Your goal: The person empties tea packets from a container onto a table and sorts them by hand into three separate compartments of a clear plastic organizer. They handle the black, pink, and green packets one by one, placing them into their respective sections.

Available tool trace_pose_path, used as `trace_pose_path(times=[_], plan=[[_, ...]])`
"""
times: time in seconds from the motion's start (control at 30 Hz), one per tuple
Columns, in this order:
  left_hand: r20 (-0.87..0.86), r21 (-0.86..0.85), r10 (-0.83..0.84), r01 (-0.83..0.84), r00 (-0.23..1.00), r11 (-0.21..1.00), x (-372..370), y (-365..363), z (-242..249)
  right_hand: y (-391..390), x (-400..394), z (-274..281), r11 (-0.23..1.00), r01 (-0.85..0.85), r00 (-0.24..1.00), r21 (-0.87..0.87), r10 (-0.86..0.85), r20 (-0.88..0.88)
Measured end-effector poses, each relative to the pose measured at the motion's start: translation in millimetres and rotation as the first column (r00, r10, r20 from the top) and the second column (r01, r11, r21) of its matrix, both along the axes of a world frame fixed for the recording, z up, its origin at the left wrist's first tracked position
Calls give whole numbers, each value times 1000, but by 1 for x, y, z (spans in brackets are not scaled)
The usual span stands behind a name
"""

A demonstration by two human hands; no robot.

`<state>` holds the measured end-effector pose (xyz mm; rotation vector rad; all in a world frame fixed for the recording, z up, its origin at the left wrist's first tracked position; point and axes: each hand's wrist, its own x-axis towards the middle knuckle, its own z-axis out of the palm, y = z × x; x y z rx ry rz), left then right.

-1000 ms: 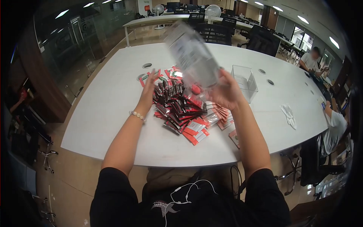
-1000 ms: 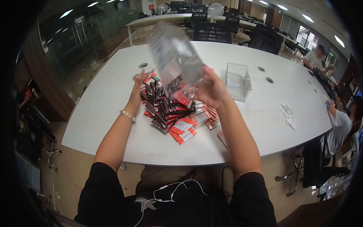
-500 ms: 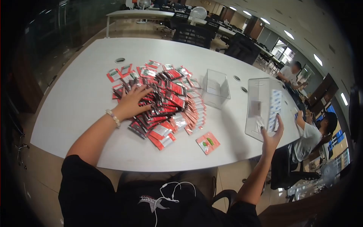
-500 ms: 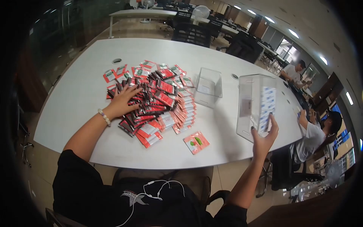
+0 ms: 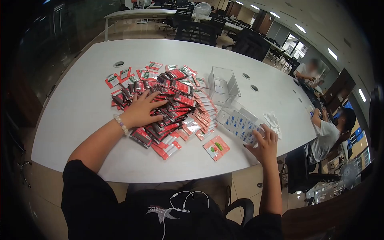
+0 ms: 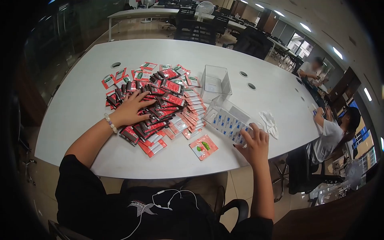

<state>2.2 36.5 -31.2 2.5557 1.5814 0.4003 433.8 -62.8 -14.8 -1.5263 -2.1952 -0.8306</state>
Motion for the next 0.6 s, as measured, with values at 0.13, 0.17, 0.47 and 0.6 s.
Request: trace_pose_path(times=[0.13, 0.17, 0.47, 0.6], plan=[[60, 177, 21, -32, 998, 984, -1, 5, -5, 31, -10, -13, 1000, 7, 999, -26, -8, -35], [61, 233, 36, -49, 997, 971, -4, 6, -2, 39, -10, -14, 999, 13, 999, -32, -15, -48], [56, 97, 565, -567, 823, 818, -78, 36, -8, 88, -13, -18, 986, 115, 992, 122, -121, 45], [116, -193, 577, -552, 808, 811, -97, 48, -20, 96, -88, -10, 870, -344, 846, -354, 124, -518]])
